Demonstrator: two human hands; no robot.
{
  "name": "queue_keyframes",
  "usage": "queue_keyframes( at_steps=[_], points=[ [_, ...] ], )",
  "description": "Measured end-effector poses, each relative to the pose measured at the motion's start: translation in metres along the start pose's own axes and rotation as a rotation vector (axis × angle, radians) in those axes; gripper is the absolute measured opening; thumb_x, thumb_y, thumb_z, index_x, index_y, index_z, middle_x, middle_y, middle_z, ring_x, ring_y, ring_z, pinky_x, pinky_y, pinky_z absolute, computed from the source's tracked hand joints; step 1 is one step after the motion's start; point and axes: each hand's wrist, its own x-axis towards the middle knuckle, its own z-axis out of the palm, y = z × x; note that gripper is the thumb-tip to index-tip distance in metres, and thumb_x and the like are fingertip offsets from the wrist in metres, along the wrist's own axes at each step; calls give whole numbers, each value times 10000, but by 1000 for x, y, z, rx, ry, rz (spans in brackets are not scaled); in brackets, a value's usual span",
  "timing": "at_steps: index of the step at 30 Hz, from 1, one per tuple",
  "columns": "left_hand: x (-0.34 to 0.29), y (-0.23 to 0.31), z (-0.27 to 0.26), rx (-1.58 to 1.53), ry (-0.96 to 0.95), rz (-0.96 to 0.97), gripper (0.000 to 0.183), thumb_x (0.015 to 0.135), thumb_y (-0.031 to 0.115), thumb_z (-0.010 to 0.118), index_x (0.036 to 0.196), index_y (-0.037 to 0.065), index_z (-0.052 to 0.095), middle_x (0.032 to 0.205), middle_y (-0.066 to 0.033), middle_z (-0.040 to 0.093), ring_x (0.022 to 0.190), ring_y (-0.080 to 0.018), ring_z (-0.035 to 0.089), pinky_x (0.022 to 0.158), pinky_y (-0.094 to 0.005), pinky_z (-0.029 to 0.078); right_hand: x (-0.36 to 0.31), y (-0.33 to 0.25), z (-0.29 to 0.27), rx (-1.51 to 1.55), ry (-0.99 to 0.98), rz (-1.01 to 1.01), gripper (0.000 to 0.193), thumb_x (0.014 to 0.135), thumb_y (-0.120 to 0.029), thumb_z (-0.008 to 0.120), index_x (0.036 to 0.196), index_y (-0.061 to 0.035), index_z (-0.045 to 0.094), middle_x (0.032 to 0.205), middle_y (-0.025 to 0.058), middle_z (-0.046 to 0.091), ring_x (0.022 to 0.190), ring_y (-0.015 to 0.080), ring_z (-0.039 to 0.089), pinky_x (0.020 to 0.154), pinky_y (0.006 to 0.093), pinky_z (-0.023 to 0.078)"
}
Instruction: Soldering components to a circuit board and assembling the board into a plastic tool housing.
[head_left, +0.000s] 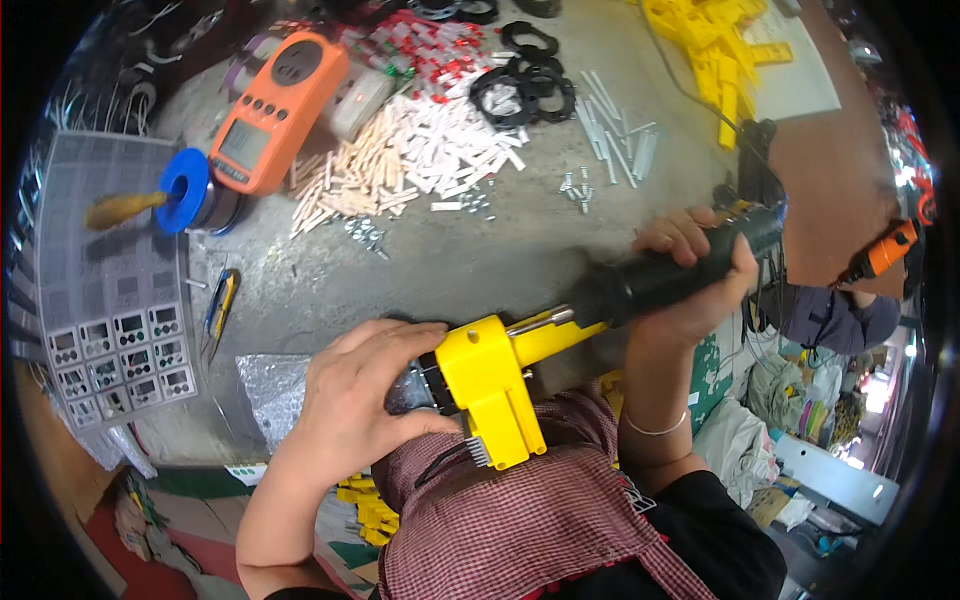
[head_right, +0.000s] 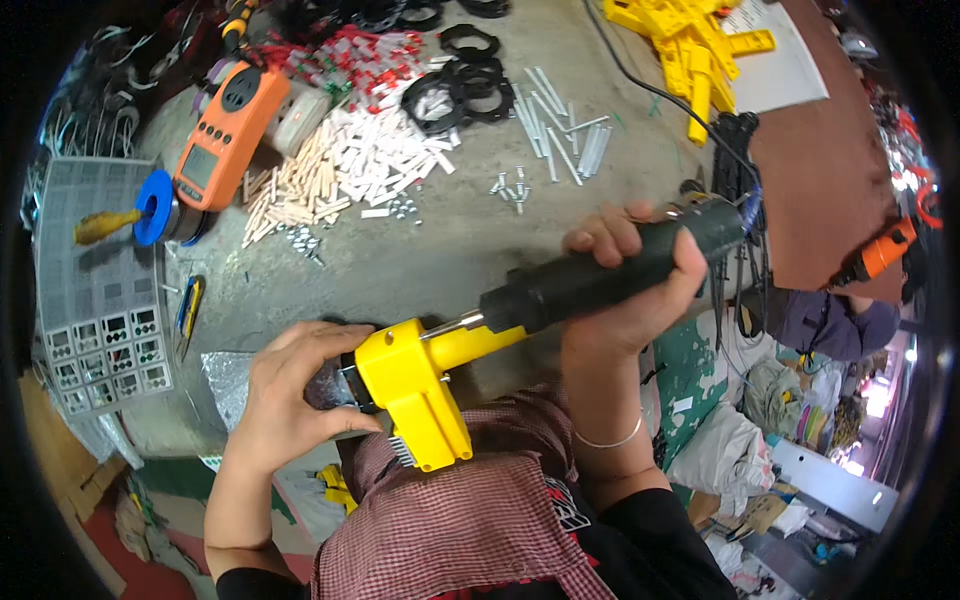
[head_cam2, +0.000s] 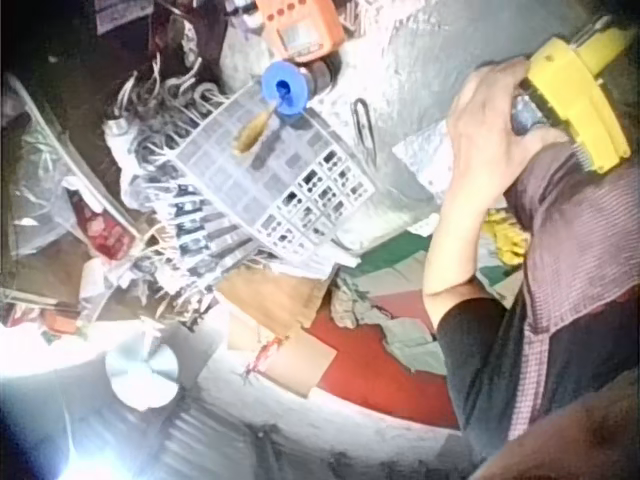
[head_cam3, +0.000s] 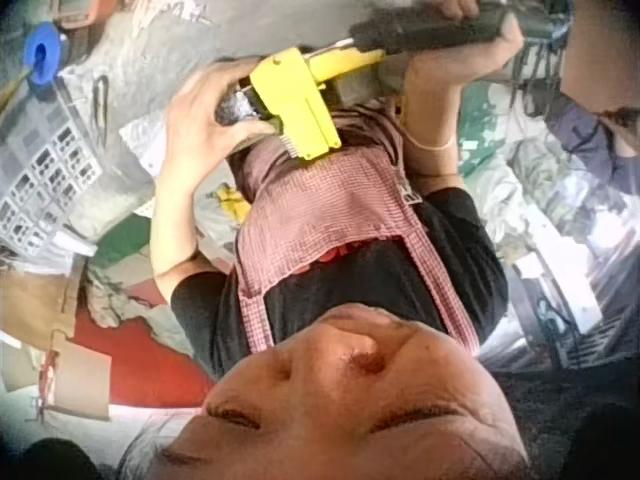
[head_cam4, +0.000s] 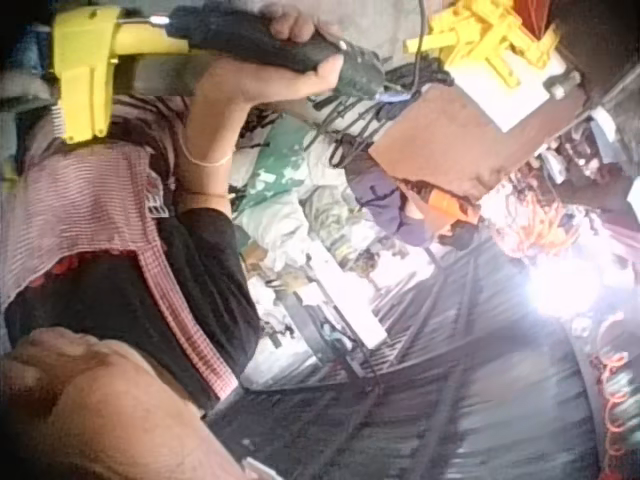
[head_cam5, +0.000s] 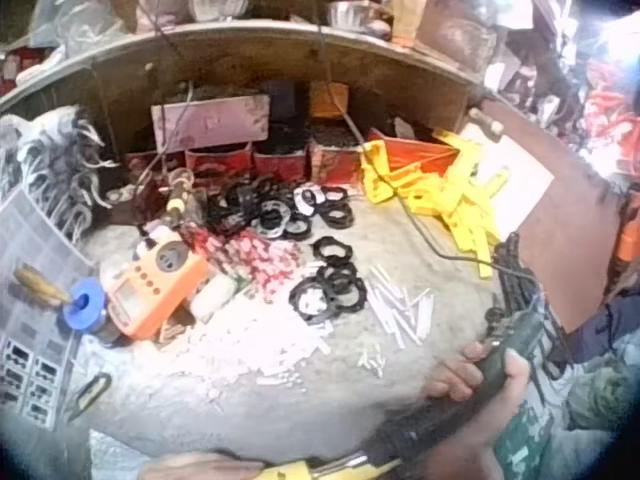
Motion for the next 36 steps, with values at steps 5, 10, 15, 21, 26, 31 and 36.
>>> queue_keyframes(
  at_steps=[5,10,15,21,26,31,36],
  points=[
    [1,-8,1,-34,22,62,667,583,409,839,1084,20,635,1100,-115,691,977,-316,658,846,-388,533,2,3,4,100,-49,74,334,837,-400,564,934,-92,474,715,-35,431,623,94,432,707,277,412],
    [3,-9,2,-72,19,84,663,563,409,850,1049,6,644,1066,-129,705,947,-314,671,833,-380,538,3,3,5,151,-49,104,317,840,-376,570,934,-89,475,718,-34,441,625,95,442,702,278,412],
    [5,-8,1,-50,11,88,677,546,401,845,1044,-8,640,1063,-136,705,933,-320,670,824,-386,541,8,1,4,116,-76,139,298,859,-351,553,938,-69,499,719,-41,447,635,98,460,731,301,426],
    [8,-11,2,-75,5,81,690,528,400,846,1047,-5,640,1071,-141,703,931,-329,667,825,-394,538,10,1,8,118,-46,147,303,859,-353,553,943,-67,504,717,-40,458,638,99,469,730,299,432],
    [8,-9,3,-70,12,93,687,529,394,863,1047,2,640,1067,-140,702,943,-321,668,824,-393,535,10,0,11,103,-52,148,319,855,-357,562,951,-60,491,716,-38,463,637,98,478,734,290,439],
    [6,-10,3,-27,7,110,693,547,406,865,1067,10,633,1065,-139,700,951,-323,668,838,-403,523,7,2,10,118,7,112,346,866,-378,555,986,-59,493,736,-23,457,653,113,471,753,303,436],
    [-7,4,6,115,7,49,743,600,417,832,1170,2,598,1145,-157,669,1008,-361,638,870,-430,497,-12,-9,11,-137,59,-24,426,876,-434,534,1063,-53,493,741,-15,437,675,116,459,790,333,425]
  ],
)
